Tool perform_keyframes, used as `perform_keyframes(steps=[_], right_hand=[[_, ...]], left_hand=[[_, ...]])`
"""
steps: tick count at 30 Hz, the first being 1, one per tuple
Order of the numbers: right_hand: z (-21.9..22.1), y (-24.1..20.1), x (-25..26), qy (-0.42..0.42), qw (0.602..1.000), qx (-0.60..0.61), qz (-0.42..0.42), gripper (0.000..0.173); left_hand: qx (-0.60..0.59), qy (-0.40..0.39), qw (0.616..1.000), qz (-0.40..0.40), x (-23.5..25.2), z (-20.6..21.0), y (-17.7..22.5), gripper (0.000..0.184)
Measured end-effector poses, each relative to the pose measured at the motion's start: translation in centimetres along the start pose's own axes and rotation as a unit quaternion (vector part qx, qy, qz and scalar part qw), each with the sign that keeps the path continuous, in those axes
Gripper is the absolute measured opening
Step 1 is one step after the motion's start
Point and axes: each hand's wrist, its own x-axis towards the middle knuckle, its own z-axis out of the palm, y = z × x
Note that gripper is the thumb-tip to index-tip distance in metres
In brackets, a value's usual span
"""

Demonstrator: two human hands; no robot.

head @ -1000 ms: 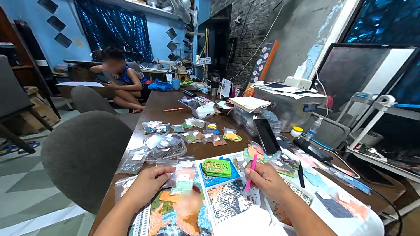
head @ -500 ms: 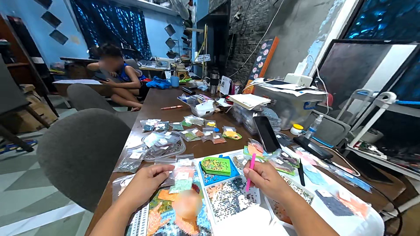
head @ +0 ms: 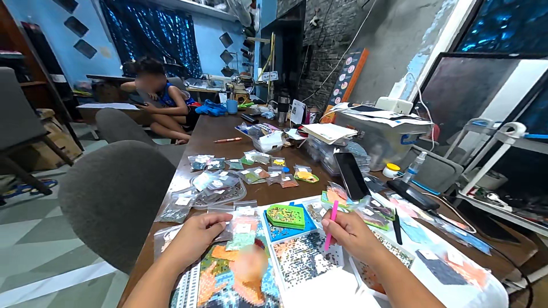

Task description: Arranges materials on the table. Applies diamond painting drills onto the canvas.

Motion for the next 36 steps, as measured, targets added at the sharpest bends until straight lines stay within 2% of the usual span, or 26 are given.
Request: perform_keyframes(steps=[6, 10, 16, 20, 25, 30, 36], right_hand=[[0.1, -0.3, -0.3, 0.04, 0.999, 0.023, 0.019, 0.029], [1.0, -0.9, 0.3, 0.061, 0.992, 0.112, -0.006, 0.026], [4.0, -6.0, 1.5, -0.016, 0.973, 0.228, -0.041, 0.026], [7.7, -9.3, 1.9, -0.118, 0.964, 0.223, -0.088, 0.029], [12.1, -10.4, 2.6, -0.202, 0.945, 0.186, -0.179, 0.041], [14.8, -9.8, 2.3, -0.183, 0.945, 0.147, -0.229, 0.048], [15.8, -8.6, 1.5, -0.149, 0.945, 0.119, -0.265, 0.048]], left_hand=[[0.019, -0.014, 1.0, -0.008, 0.0, -0.1, 0.6, 0.02], [0.037, -0.031, 0.999, 0.006, 0.1, -0.2, 0.2, 0.025], [0.034, -0.047, 0.998, 0.029, -0.1, 0.1, 0.4, 0.027], [0.033, -0.047, 0.998, 0.023, -0.3, 0.1, 0.9, 0.027], [0.029, -0.046, 0.998, 0.016, -0.3, 0.2, 0.9, 0.027], [0.02, -0.046, 0.999, 0.017, -0.1, 0.3, 0.7, 0.026], [0.018, -0.054, 0.998, 0.02, 0.1, 0.2, 0.8, 0.027]])
